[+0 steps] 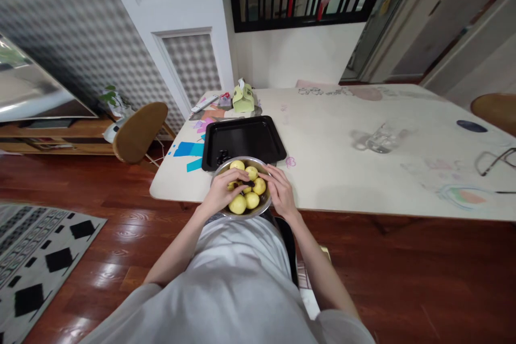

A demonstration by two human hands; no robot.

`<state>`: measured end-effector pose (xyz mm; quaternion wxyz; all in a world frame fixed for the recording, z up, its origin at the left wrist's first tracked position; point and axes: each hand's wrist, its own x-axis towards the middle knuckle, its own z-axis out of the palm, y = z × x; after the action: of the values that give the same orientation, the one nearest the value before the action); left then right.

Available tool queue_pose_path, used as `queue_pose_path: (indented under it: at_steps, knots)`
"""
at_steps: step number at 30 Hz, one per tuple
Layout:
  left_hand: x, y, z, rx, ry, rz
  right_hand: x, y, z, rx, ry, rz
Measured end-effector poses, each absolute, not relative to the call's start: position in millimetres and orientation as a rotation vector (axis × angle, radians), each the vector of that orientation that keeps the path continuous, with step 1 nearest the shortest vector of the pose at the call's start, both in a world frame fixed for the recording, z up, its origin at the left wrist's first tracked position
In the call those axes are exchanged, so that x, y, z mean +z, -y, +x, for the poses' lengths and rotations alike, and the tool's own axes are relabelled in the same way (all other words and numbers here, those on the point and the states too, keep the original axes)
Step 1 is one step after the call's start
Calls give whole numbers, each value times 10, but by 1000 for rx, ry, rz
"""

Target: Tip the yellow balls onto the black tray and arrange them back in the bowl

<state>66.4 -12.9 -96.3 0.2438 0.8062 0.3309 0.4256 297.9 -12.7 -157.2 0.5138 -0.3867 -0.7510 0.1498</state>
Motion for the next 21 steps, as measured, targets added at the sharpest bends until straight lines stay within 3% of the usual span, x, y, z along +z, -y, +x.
queue_pose_path:
  at_steps: [8,21]
  knots:
    - [-1027,51,626,1062,-934,2279,-1588,114,2982,346,1807,-904]
    - [-997,38,429,1336,-1018,2245,-1584,120,2975,339,1799,-908]
